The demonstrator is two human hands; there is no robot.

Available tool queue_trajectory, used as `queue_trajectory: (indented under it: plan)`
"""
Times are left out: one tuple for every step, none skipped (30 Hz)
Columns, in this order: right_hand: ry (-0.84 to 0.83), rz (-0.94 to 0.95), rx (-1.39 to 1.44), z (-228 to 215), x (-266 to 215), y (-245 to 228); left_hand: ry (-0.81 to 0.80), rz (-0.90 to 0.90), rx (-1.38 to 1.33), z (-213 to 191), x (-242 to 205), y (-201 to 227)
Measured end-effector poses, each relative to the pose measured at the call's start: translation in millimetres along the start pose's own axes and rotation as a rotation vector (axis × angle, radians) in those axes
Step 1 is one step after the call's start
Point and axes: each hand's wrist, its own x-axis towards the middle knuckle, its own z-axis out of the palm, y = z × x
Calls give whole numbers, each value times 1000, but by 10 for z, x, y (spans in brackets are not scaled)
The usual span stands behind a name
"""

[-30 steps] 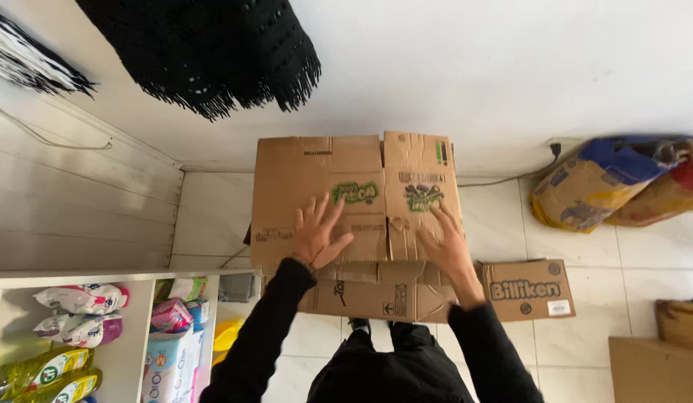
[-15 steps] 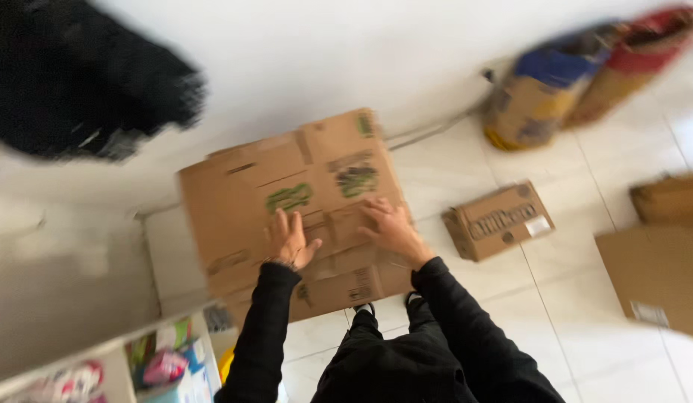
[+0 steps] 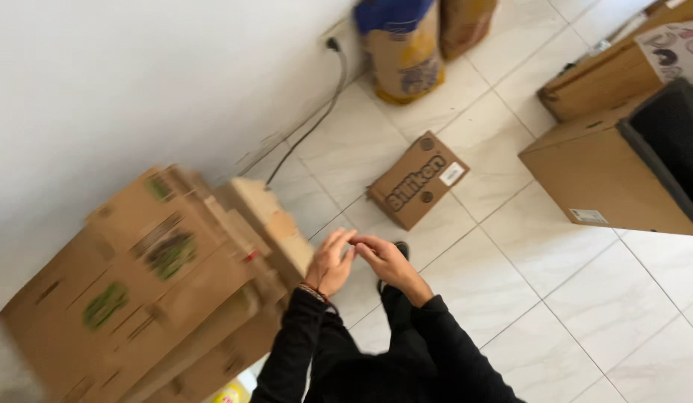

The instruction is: The person repeatedly picks up cardboard boxes from the floor, folds them flat by hand, and places them onto a growing stack. The process continues with various box sizes and brands, including some with visible logos, until the stack is complete.

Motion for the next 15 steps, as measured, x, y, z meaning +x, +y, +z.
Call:
queue_trajectory:
  plan:
    - [60,106,60,-263,28,196,8,11,-230,344,252,74]
    - [119,212,121,-513,66,404,14,18,-461,695,501,131]
    - [130,224,127,-740,93,604,-3,20,-464,1031,711,166]
    - [180,250,149,-948,142,828,-90,-89,-508,1380,925,168]
    - [228,274,174,-1103,249,1082,-176,-201,-546,1724,1145,90]
    - [237,284,184,-1253,368,1475,-193,-202,-542,2120,1387,-33]
    - [268,398,205,-1358,428,1886,-293,-401,-569,2539,1547,-159]
    - [298,511,225,-1436,482,2321,-390,-602,-589,2976,1686,-310]
    - [298,533,235,-1514,584,2683,-410,-614,-586,3301,1815,-421]
    - [340,575,233,-1578,688,3061,-415,-657,-664,3636,1938,-551]
    - [381,617,234,-1637,804,3442,-418,-700,-738,3963,2070,-691]
    - [382,637,246,-1692,891,3711,-437,-715,-731,4280,2204,-908]
    - [407,653,226,-1772,1049,3998,-434,-698,-642,4604,2412,-1155]
    - [431,669,206,-1832,1203,4288,-431,-681,-554,4928,2601,-1414]
    - [423,687,213,-1881,1374,4494,-443,-698,-552,5120,2821,-1631]
